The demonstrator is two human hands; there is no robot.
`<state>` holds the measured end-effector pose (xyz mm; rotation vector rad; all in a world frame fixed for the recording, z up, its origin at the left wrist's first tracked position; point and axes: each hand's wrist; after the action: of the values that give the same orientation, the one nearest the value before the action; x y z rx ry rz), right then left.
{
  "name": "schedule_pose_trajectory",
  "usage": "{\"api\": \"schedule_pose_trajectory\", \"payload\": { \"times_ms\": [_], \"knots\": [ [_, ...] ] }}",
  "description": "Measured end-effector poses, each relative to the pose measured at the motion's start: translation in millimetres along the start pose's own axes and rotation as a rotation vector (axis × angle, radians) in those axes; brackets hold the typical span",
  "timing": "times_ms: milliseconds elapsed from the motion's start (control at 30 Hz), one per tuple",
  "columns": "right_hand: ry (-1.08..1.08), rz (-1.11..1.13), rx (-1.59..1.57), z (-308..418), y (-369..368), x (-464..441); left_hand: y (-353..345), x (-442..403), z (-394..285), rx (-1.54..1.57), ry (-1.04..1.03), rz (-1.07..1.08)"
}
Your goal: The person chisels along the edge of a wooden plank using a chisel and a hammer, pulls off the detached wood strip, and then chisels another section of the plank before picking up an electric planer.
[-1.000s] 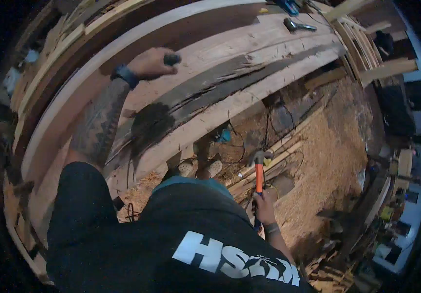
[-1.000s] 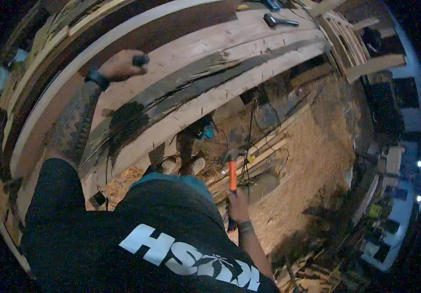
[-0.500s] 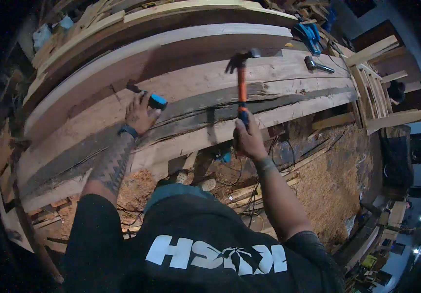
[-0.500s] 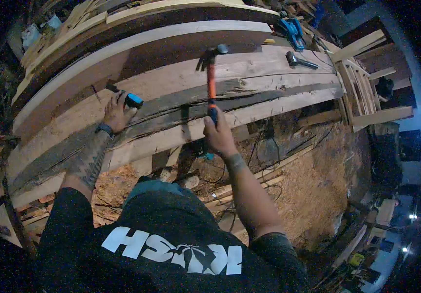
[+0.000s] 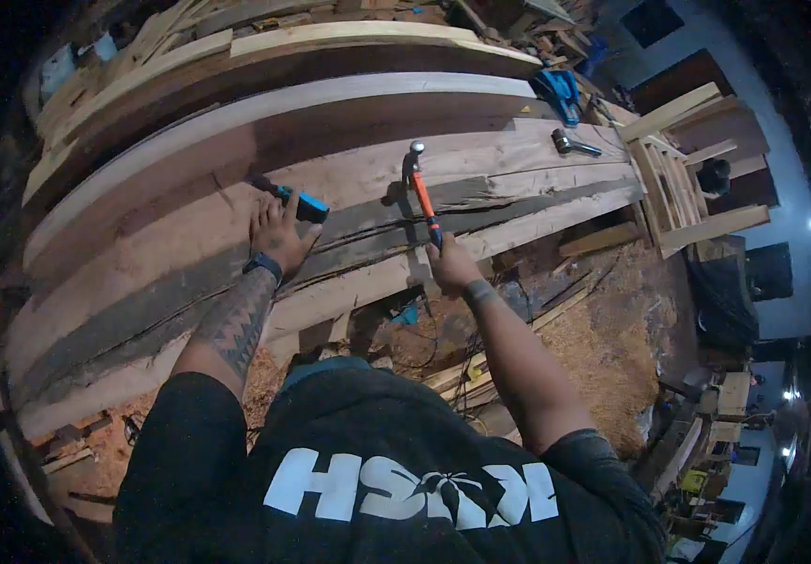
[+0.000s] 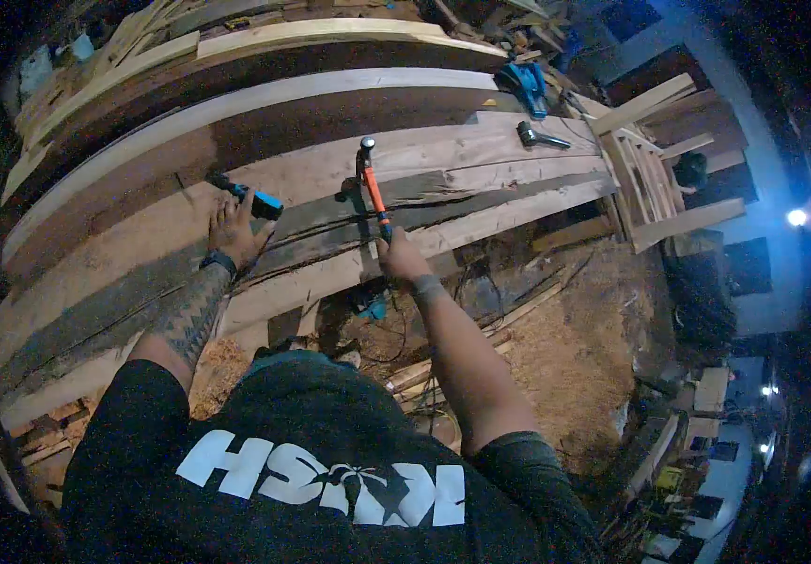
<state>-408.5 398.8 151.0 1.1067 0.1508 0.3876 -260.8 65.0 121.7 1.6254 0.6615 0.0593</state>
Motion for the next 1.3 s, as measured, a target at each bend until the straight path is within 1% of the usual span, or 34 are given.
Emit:
{"api": "schedule_pose_trajectory", "payload": {
  "times_ms": [100, 133, 167, 200, 233, 267, 300, 333, 367, 433, 500, 567, 667, 700, 733, 800, 833, 867, 933, 967, 1067, 1100, 1167, 1200, 1233, 1300],
  "knots": [
    [0.117, -0.041, 0.084, -18.4, -9.4, -34.0, 8.2, 0.9, 4.1, 0.173, 0.061, 0.140],
    [-0.318, 0.321, 0.014, 100.9, 96.2, -1.6, 1.9, 1.0, 10.0, 0.189, 0.043, 0.092],
    [-0.315, 0.448, 0.007, 93.0, 110.3, -6.7, -12.8, 5.1, 15.6, 0.207, 0.023, 0.049],
    [-0.307, 0.525, 0.000, 83.4, 128.9, 0.3, -23.2, 7.4, 17.4, 0.231, 0.003, 0.008],
    [-0.298, 0.602, -0.007, 73.3, 147.3, 7.3, -8.0, 7.4, 11.7, 0.248, 0.008, -0.013],
    [-0.276, 0.630, -0.013, 75.1, 158.5, 30.5, -7.7, 11.4, 11.3, 0.252, -0.022, -0.025],
    [-0.170, 0.574, -0.023, 74.5, 158.4, 53.8, -8.9, 13.7, 10.9, 0.256, -0.041, -0.045],
    [-0.161, 0.534, -0.035, 65.9, 150.5, 75.8, -9.2, 14.4, 11.4, 0.258, -0.057, -0.069],
    [-0.150, 0.494, -0.046, 57.2, 142.5, 98.1, -8.3, 12.4, 12.3, 0.278, -0.089, -0.047],
    [-0.246, 0.379, -0.263, -12.0, 83.1, 133.2, -5.7, 14.5, 13.2, 0.311, -0.165, 0.009],
    [-0.340, 0.242, -0.498, -28.3, 51.2, 165.3, -1.4, 13.9, 12.9, 0.311, -0.179, 0.017],
    [-0.633, 0.222, -0.721, -2.5, 47.6, 188.4, 3.5, 14.0, 6.3, 0.278, -0.184, 0.010],
    [-0.717, 0.188, -0.850, 13.9, 49.0, 199.6, 11.0, 22.3, -8.8, 0.197, -0.140, -0.016],
    [-0.582, 0.151, -0.870, -20.5, 26.0, 201.4, 11.3, 24.5, -13.9, 0.177, -0.108, -0.021],
    [-0.581, 0.161, -0.889, -27.4, 25.0, 199.8, 11.2, 24.6, -18.2, 0.154, -0.071, -0.026],
    [-0.586, 0.206, -0.924, -38.7, 22.5, 199.9, 9.9, 17.4, -18.1, 0.137, -0.084, 0.017],
    [-0.738, 0.258, -1.046, -12.8, 48.1, 196.6, 10.9, 12.6, -16.9, 0.125, -0.083, 0.039],
    [-0.743, 0.284, -1.032, -9.0, 56.5, 194.1, 16.1, 6.2, -17.0, 0.117, -0.079, 0.089],
    [-0.739, 0.330, -1.000, -15.4, 66.1, 187.5, 27.2, -12.4, -20.6, 0.105, -0.067, 0.176],
    [-0.669, 0.348, -0.996, -23.5, 66.8, 184.9, 15.4, -15.8, -15.7, 0.110, -0.056, 0.222],
    [-0.566, 0.344, -0.933, -50.1, 67.4, 175.4, 28.3, -16.6, -24.9, 0.096, -0.022, 0.216],
    [-0.540, 0.381, -0.875, -51.3, 79.2, 169.0, 33.0, -18.2, -30.3, 0.106, 0.029, 0.268],
    [-0.321, 0.253, -0.725, -78.1, 73.9, 155.0, 42.7, -19.6, -40.7, 0.134, 0.139, 0.370],
    [-0.207, 0.187, -0.649, -89.7, 73.7, 145.7, 40.9, -18.6, -40.8, 0.126, 0.120, 0.342],
    [-0.165, 0.188, -0.600, -93.1, 81.0, 128.6, 37.3, -17.4, -38.3, 0.117, 0.102, 0.313],
    [0.017, 0.074, -0.483, -88.8, 93.0, 83.4, 35.0, -14.8, -38.6, 0.111, 0.086, 0.277]
  ]
}}
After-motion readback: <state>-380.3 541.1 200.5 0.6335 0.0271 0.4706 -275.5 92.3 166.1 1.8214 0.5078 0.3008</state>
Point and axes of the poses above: each hand's wrist, its own x-axis away from the middle knuckle, its own y-axis out of the back of the hand, z = x × y, and after that the axes turned 14 degrees about -z, right-handed
